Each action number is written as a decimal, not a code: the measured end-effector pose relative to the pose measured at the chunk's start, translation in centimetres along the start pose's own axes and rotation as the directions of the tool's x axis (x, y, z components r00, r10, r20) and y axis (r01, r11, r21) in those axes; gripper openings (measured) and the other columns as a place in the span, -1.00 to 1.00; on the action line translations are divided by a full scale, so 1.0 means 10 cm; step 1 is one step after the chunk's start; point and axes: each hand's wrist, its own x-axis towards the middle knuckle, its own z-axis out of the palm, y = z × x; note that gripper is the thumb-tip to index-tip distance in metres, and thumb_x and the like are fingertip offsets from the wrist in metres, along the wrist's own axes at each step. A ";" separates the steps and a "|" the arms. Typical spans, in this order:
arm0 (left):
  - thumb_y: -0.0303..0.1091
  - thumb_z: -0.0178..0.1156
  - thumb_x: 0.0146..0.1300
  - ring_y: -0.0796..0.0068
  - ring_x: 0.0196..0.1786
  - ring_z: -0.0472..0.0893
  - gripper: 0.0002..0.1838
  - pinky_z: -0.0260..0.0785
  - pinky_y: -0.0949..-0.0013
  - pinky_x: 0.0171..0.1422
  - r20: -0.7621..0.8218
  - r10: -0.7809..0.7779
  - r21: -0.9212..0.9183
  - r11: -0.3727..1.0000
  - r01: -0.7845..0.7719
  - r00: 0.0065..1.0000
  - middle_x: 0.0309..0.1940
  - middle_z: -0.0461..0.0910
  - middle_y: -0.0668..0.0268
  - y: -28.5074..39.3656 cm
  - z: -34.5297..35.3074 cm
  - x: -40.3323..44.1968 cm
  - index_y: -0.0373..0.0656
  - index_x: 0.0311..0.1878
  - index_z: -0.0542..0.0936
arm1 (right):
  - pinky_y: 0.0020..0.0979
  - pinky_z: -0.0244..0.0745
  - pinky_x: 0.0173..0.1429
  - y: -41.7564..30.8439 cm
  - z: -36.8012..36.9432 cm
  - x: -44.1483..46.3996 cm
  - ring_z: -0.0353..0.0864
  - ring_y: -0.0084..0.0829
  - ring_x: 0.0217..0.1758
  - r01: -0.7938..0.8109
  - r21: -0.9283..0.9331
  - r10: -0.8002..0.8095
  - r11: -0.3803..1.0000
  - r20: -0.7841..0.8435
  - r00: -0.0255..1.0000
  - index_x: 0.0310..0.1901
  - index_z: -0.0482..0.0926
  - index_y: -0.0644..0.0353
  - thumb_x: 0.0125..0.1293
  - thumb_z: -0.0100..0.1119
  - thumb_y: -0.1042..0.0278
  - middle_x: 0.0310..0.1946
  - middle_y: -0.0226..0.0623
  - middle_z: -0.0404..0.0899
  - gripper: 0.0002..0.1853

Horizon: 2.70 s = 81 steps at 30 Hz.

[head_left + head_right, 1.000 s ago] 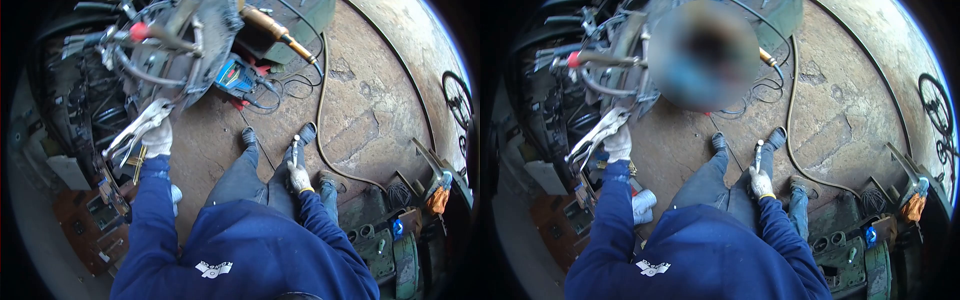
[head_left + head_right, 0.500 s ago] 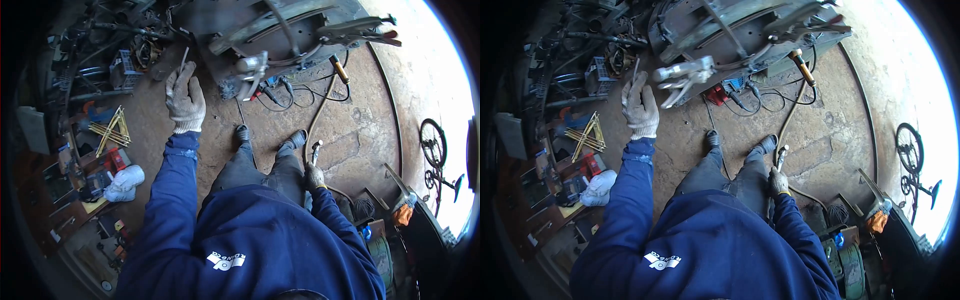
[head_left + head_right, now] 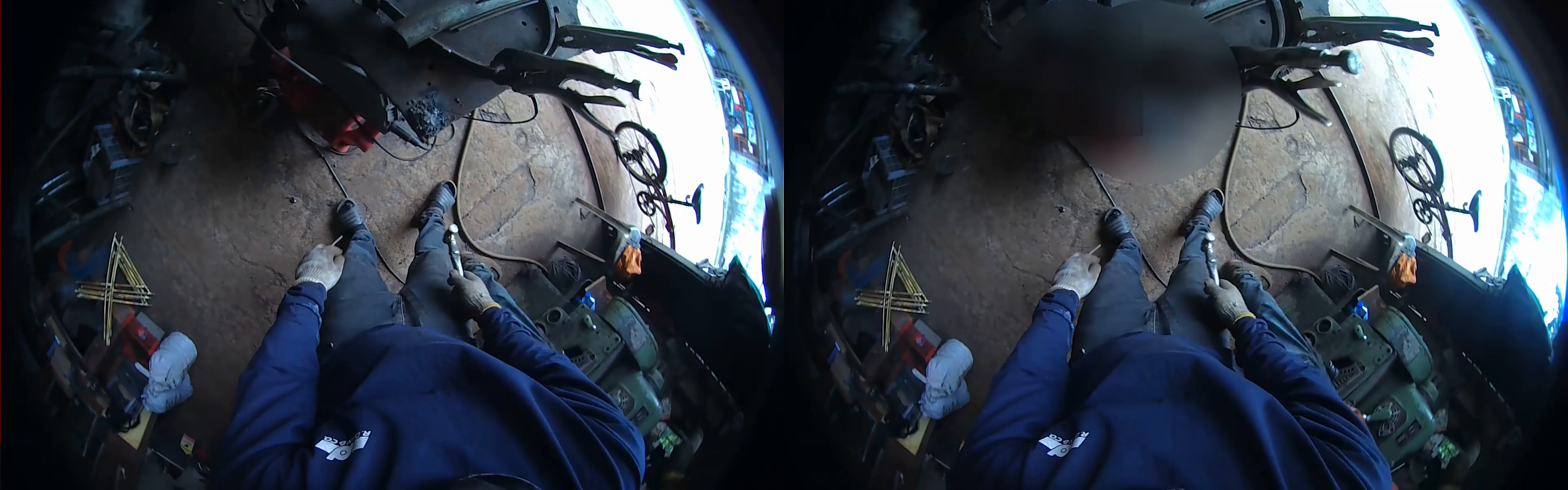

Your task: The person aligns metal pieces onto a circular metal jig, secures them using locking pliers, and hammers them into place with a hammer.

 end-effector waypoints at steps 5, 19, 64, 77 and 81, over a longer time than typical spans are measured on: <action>-0.04 0.16 0.40 0.01 0.27 0.61 -0.61 0.47 0.00 0.39 0.138 -0.067 0.048 0.997 0.061 0.988 0.19 0.64 0.08 -0.42 0.22 0.04 0.01 0.14 0.71 | -0.39 0.50 -0.22 -0.06 0.38 -0.46 0.59 -0.53 -0.34 0.206 -0.321 -0.217 0.924 0.001 0.976 0.03 0.59 0.24 0.44 0.29 -0.07 -0.39 -0.37 0.61 -0.53; -0.11 0.10 0.39 -0.04 0.25 0.63 -0.62 0.46 -0.01 0.40 0.046 -0.006 0.020 1.000 0.005 0.999 0.20 0.66 0.10 -1.08 0.16 -0.27 0.03 0.14 0.72 | -0.34 0.45 -0.35 -0.43 0.39 -1.05 0.55 -0.49 -0.45 0.303 -0.390 -0.372 0.870 -0.116 0.921 -0.08 0.59 0.19 0.49 0.20 -0.08 -0.45 -0.36 0.56 -0.58; -0.40 0.13 0.39 0.27 -0.31 0.71 -0.52 0.58 0.27 -0.33 0.000 -0.398 -0.638 0.706 0.306 0.918 -0.10 0.70 0.00 1.95 -0.57 -0.40 -0.27 0.36 0.50 | -0.31 0.47 -0.52 -4.00 -2.45 0.10 0.61 -0.43 -0.55 0.486 -0.292 -0.546 0.824 -0.183 0.817 -0.03 0.60 0.17 0.47 0.16 -0.13 -0.46 -0.33 0.61 -0.55; -0.40 0.13 0.37 0.34 -0.36 0.65 -0.51 0.54 0.29 -0.33 0.074 -0.543 -0.746 0.527 0.408 0.836 -0.23 0.63 0.13 2.52 -0.13 -1.06 -0.27 0.36 0.49 | -0.05 0.55 0.10 -4.91 -2.47 1.02 0.73 0.06 0.00 0.677 -0.567 -0.803 0.469 0.047 0.595 0.05 0.65 0.22 0.48 0.10 -0.14 -0.15 0.09 0.72 -0.48; -0.37 0.13 0.39 0.31 -0.29 0.67 -0.53 0.56 0.28 -0.24 0.108 -0.499 -0.566 0.680 0.465 0.860 -0.18 0.65 0.12 3.06 0.07 -1.26 -0.26 0.35 0.51 | 0.01 0.54 0.12 -5.29 -2.66 1.35 0.68 0.16 0.08 0.567 -0.690 -0.769 0.450 0.023 0.639 0.03 0.64 0.24 0.50 0.07 -0.12 -0.09 0.17 0.71 -0.50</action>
